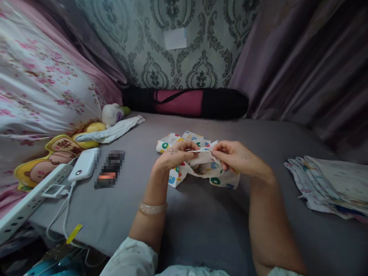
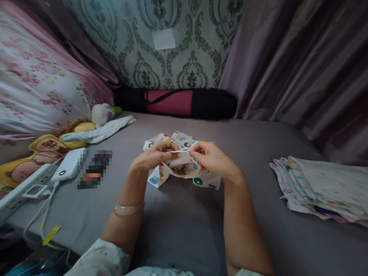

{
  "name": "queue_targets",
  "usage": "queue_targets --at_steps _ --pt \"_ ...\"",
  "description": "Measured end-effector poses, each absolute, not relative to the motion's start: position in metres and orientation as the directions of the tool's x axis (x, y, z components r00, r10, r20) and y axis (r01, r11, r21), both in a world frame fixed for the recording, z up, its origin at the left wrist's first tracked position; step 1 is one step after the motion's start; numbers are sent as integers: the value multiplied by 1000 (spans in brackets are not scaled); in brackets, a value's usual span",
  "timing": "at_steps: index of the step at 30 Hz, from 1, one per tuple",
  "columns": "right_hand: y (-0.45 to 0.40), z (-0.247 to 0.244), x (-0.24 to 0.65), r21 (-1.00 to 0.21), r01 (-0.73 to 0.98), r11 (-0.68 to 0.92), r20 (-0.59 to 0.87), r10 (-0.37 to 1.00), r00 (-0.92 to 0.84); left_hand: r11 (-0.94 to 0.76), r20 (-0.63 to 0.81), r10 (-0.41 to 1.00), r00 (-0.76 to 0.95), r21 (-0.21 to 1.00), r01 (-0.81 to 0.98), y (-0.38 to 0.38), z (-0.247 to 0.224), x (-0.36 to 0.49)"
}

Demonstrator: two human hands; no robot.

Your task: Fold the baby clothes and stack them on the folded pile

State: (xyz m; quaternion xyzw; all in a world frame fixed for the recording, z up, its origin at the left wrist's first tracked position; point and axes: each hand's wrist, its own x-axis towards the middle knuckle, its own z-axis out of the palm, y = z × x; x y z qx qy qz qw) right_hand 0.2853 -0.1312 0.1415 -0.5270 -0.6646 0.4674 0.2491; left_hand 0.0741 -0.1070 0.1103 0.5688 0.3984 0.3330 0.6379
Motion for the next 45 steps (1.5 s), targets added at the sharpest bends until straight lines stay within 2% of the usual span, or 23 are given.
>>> queue_targets --at_steps 5,11,20,29,33,39,42,45 --pt "-129 141 293 -924 381 -32 -187 908 -376 240 -177 784 595 970 -27 -105 107 72" --pt "-126 140 297 -950 308 -48 -187 879 -439 256 -182 736 652 967 -18 -104 105 70" --pt "-124 137 296 -923 380 -55 -207 905 -372 156 -184 751 635 983 101 -108 112 75" --pt "-126 140 295 -907 419 -49 -223 899 -378 -8 -114 861 496 971 237 -111 113 83" --pt "-123 137 299 -915 400 -48 -226 884 -410 96 -132 847 516 991 96 -111 110 85" --pt "-116 122 304 -946 235 -222 -308 839 -448 274 -166 782 601 957 -92 -107 105 82" --pt "-112 116 305 -956 162 -245 -293 839 -460 268 -135 782 609 954 -132 -102 97 79" --pt "-109 113 308 -970 142 -200 -244 848 -471 236 -123 795 594 965 -115 -98 93 76"
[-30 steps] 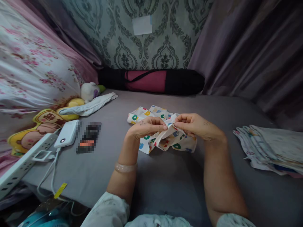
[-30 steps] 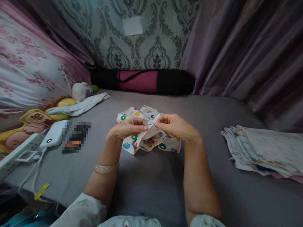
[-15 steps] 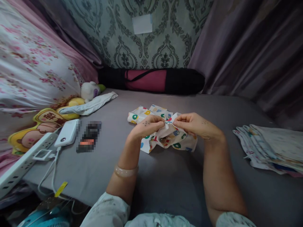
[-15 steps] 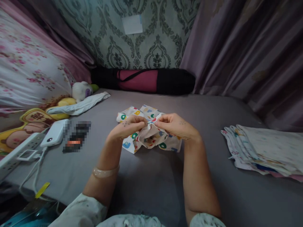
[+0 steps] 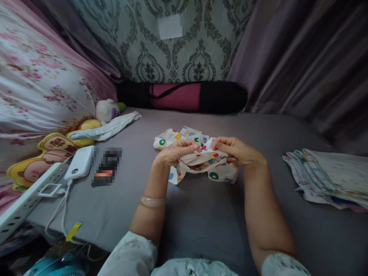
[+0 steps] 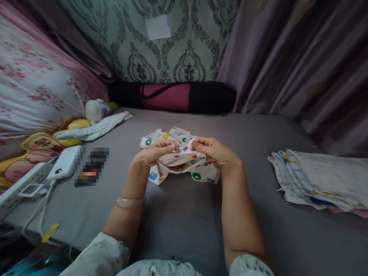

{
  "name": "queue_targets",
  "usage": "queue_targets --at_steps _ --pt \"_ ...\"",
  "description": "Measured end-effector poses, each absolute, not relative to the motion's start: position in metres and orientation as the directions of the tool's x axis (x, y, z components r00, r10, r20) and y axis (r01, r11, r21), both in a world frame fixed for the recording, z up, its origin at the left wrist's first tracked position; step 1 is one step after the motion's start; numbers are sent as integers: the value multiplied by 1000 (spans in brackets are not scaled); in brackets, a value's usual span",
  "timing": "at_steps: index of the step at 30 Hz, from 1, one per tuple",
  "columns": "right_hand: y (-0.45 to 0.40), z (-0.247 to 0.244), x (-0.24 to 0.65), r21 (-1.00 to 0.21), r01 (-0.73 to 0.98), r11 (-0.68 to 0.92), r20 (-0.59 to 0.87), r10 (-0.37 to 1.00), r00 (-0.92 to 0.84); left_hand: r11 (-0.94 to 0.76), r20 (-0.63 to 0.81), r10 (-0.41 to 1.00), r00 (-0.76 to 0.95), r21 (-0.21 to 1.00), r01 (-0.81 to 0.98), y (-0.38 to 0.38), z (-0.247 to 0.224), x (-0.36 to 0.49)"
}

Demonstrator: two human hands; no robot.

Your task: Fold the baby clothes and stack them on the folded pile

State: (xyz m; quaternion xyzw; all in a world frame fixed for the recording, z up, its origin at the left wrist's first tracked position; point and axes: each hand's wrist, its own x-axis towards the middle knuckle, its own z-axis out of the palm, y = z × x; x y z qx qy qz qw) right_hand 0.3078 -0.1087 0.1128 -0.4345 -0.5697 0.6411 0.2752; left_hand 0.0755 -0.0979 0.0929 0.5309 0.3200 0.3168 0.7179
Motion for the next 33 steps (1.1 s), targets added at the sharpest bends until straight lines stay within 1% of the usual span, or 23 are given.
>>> queue_targets --at_steps 4,8,11,15,20,22,24,26,29,33 --pt "-108 116 312 -976 197 -91 -180 845 -503 255 -145 781 608 962 -98 -98 95 73" --pt "-112 122 308 -960 281 -9 -146 872 -468 223 -133 791 597 972 -78 -101 97 73" --pt "-114 124 301 -935 353 8 -129 923 -362 191 -141 823 551 981 -34 -100 94 74" --pt "-112 121 294 -886 464 3 -105 973 -206 126 -134 887 442 991 47 -97 89 74" --pt "-104 114 296 -829 543 134 83 990 -117 -19 -61 938 341 974 226 -95 87 69" --pt "-103 113 297 -850 516 105 62 993 -101 -44 -49 944 325 962 271 -95 89 67" --pt "-103 113 298 -888 459 31 -17 995 -101 -28 -63 943 327 963 268 -95 89 64" --pt "-102 112 300 -910 413 -21 -69 992 -101 7 -91 931 353 973 230 -94 87 62" --pt "-100 106 303 -942 329 -60 -99 990 -102 45 -98 923 372 988 147 -90 82 60" --pt "-93 93 308 -970 198 -139 -155 985 -70 114 -124 946 301 992 50 -86 74 70"
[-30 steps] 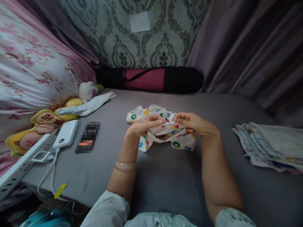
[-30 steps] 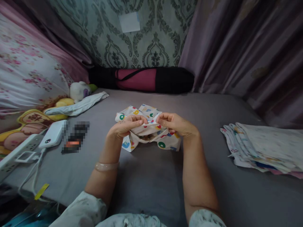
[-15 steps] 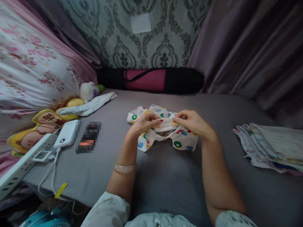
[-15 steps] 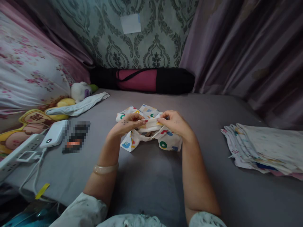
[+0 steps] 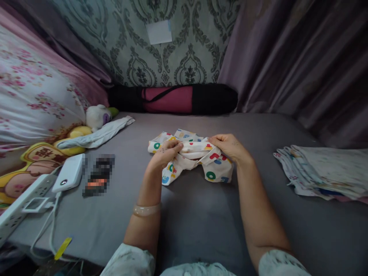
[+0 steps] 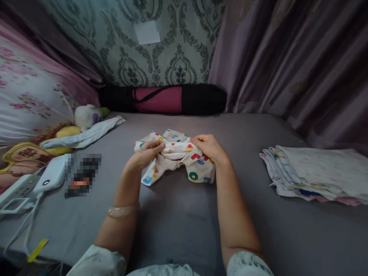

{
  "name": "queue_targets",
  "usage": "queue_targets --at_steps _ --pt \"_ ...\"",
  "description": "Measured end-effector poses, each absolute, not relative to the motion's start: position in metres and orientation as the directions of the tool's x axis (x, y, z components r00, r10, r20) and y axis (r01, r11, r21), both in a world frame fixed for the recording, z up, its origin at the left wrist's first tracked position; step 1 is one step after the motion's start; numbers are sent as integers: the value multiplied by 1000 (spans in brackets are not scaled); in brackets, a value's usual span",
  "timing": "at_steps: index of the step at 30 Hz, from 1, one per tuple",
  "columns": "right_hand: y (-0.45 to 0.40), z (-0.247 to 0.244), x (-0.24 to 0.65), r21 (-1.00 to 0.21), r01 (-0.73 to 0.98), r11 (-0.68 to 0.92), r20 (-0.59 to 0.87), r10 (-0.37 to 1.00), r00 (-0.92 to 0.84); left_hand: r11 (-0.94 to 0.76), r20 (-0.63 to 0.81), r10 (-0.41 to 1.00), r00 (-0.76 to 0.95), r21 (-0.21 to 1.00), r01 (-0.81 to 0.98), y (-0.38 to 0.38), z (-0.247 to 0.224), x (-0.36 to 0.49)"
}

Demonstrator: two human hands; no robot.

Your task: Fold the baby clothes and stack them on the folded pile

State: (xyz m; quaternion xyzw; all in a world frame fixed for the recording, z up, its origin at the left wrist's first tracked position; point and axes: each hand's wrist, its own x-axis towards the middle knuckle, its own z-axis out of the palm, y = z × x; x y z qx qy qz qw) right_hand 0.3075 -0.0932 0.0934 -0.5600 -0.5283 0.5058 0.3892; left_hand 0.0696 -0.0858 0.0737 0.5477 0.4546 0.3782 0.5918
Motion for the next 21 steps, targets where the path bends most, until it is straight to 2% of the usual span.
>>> queue_targets --at_steps 3,7,13,17,21 --pt "-88 86 311 -971 189 -149 -160 986 -40 154 -154 956 248 988 17 -83 67 80" --pt "-85 84 318 -976 216 -29 -38 999 -39 114 -108 979 174 993 -21 -80 61 79" --pt "-94 96 319 -927 330 180 100 964 -246 68 -42 989 142 981 -179 -81 72 51" --pt "-100 108 307 -927 306 217 146 960 -237 21 -14 999 29 970 -242 -80 76 40" --pt "-105 114 295 -867 426 260 156 952 -265 21 -23 1000 -2 958 -287 -79 76 40"
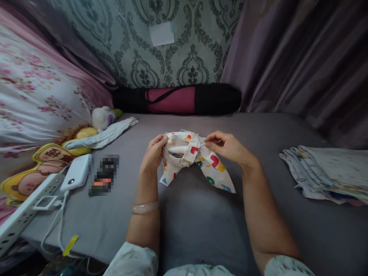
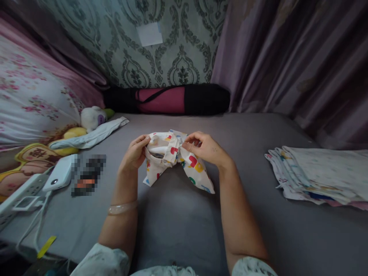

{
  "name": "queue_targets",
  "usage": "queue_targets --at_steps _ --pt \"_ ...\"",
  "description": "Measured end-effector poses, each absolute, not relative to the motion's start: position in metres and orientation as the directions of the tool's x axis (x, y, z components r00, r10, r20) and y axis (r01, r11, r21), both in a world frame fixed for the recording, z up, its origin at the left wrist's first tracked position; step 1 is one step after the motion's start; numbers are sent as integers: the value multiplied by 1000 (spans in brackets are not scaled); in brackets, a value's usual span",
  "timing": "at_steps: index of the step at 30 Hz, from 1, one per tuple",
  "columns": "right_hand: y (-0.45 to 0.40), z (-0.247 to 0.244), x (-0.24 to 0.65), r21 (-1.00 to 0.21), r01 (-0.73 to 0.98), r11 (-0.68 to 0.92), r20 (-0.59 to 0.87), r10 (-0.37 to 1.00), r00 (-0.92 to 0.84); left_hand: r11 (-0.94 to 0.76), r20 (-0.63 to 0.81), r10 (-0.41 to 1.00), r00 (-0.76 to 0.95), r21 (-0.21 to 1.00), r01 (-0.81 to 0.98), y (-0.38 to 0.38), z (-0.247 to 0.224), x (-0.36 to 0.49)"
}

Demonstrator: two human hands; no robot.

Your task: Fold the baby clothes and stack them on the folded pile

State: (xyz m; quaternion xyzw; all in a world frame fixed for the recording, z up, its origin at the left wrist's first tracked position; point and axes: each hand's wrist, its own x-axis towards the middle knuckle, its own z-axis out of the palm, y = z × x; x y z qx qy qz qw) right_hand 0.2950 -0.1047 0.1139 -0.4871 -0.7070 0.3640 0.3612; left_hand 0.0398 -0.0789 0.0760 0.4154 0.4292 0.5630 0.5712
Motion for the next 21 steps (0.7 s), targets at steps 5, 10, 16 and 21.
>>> queue_targets --at_steps 5,10,16,21 --pt "-105 111 291 -870 425 251 149 954 -259 48 -38 999 37 954 -296 -79 75 41" --pt "-102 111 307 -912 373 173 148 984 -96 121 -91 985 144 969 -217 -82 74 49" --pt "-89 95 315 -896 405 182 187 982 -28 221 -188 969 158 949 -225 -76 66 57" --pt "-75 75 327 -901 425 83 155 978 137 385 -328 907 263 901 -203 -78 72 44"
